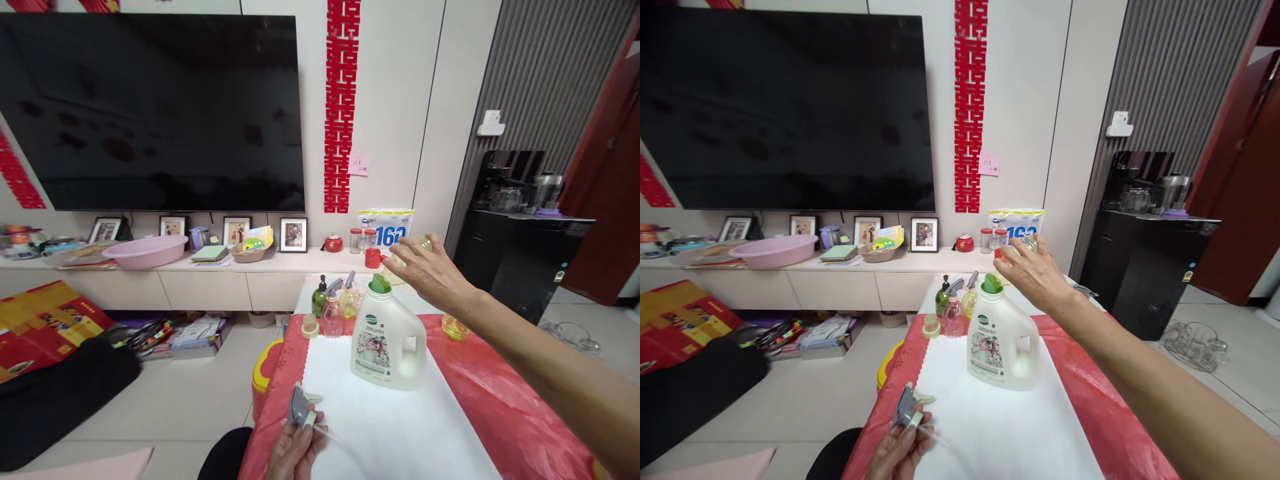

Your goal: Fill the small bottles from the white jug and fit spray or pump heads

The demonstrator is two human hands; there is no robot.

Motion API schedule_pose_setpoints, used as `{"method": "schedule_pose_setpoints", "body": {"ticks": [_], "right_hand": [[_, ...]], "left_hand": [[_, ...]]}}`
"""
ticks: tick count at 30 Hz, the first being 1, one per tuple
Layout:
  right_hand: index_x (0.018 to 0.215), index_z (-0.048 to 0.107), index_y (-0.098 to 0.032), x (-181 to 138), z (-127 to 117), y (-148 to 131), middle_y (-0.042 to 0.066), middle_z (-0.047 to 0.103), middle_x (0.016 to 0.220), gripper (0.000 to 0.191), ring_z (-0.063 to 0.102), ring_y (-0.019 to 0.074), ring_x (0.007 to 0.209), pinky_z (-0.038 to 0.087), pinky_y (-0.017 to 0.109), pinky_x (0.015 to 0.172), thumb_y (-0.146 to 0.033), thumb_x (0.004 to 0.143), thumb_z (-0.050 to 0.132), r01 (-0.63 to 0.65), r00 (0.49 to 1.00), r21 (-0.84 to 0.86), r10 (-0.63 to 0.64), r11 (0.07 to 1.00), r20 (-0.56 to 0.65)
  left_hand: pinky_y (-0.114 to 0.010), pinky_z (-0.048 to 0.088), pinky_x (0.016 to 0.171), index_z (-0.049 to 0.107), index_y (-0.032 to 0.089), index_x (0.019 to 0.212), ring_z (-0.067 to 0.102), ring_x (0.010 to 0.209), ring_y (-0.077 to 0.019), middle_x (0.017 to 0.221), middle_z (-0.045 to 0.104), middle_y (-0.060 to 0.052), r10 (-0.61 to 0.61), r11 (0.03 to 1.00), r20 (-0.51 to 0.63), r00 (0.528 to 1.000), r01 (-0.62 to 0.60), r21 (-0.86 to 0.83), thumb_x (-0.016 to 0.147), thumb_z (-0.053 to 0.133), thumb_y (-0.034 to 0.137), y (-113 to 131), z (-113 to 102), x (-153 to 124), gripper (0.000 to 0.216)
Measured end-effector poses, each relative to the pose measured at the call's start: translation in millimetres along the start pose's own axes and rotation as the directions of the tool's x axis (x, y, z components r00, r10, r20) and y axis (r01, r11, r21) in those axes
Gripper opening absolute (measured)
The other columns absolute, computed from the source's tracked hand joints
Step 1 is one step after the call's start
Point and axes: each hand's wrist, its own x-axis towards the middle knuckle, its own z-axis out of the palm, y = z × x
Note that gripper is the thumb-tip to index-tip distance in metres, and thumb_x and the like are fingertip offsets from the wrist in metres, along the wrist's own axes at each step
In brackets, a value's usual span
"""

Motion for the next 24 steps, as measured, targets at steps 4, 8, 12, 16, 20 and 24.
{"method": "schedule_pose_setpoints", "body": {"ticks": [4, 8, 12, 16, 20, 24], "right_hand": [[0.123, 0.061, -0.022, 0.5, -0.8, -1.3, 0.011, 0.055, 0.14, 0.04, 0.044, 0.0299, 0.133, 0.034, 0.063, 0.104, -0.004, 0.097, 0.036, 0.03, 0.998, -0.069, -0.033, 0.997, -0.044], [0.117, 0.061, -0.022, 0.7, -0.8, -5.6, 0.01, 0.056, 0.137, 0.036, 0.043, 0.0289, 0.132, 0.032, 0.062, 0.106, -0.005, 0.098, 0.035, 0.046, 0.992, -0.137, -0.061, 0.99, -0.108], [0.114, 0.062, -0.021, 0.5, -2.3, -11.6, 0.009, 0.058, 0.134, 0.034, 0.043, 0.0284, 0.131, 0.03, 0.059, 0.108, -0.005, 0.097, 0.038, 0.065, 0.981, -0.174, -0.095, 0.983, -0.167], [0.118, 0.062, -0.021, -2.7, -4.4, -11.7, 0.011, 0.057, 0.138, 0.034, 0.042, 0.0285, 0.132, 0.027, 0.06, 0.108, -0.005, 0.096, 0.04, 0.002, 0.983, -0.125, -0.025, 0.992, -0.184], [0.128, 0.058, -0.026, -20.0, -6.0, -9.5, 0.009, 0.056, 0.14, 0.054, 0.044, 0.0296, 0.131, 0.032, 0.06, 0.101, 0.004, 0.085, 0.045, -0.228, 0.966, 0.053, 0.233, 0.972, -0.115], [0.135, 0.052, -0.029, -62.7, -9.2, -24.4, 0.006, 0.058, 0.135, 0.058, 0.05, 0.0324, 0.121, 0.043, 0.05, 0.088, -0.011, 0.08, 0.058, -0.447, 0.866, 0.337, 0.495, 0.828, -0.066]], "left_hand": [[-0.027, 0.06, 0.071, 0.075, 0.015, 0.096, 0.075, 0.075, -0.0199, 0.092, 0.079, -0.011, 0.02, 1.0, -0.007, 1.0, -0.02, -0.011, 0.052, 0.096, 0.028, -0.1, 2.9, -2.0, 0.05], [-0.025, 0.061, 0.07, 0.076, 0.014, 0.093, 0.075, 0.074, -0.0194, 0.091, 0.08, -0.012, 0.028, 1.0, -0.008, 1.0, -0.028, -0.011, 0.051, 0.097, 0.029, -0.2, 5.4, -3.9, 0.049], [-0.026, 0.061, 0.071, 0.077, 0.014, 0.093, 0.075, 0.074, -0.0191, 0.093, 0.08, -0.012, 0.018, 1.0, 0.006, 1.0, -0.018, -0.018, 0.052, 0.097, 0.027, 1.3, 4.1, -3.1, 0.047], [-0.026, 0.062, 0.072, 0.078, 0.015, 0.094, 0.075, 0.075, -0.0179, 0.093, 0.08, -0.011, -0.011, 1.0, 0.016, 1.0, 0.011, -0.012, 0.052, 0.097, 0.027, 4.4, 3.8, -3.8, 0.047], [-0.025, 0.062, 0.074, 0.077, 0.015, 0.095, 0.075, 0.076, -0.0167, 0.094, 0.08, -0.01, -0.009, 1.0, 0.01, 1.0, 0.009, -0.029, 0.053, 0.097, 0.024, 7.6, 8.9, -8.4, 0.047], [-0.026, 0.062, 0.077, 0.076, 0.016, 0.097, 0.075, 0.077, -0.0156, 0.096, 0.08, -0.008, 0.02, 0.998, 0.019, 1.0, -0.019, -0.059, 0.061, 0.093, 0.02, 10.0, 15.9, -11.9, 0.04]]}}
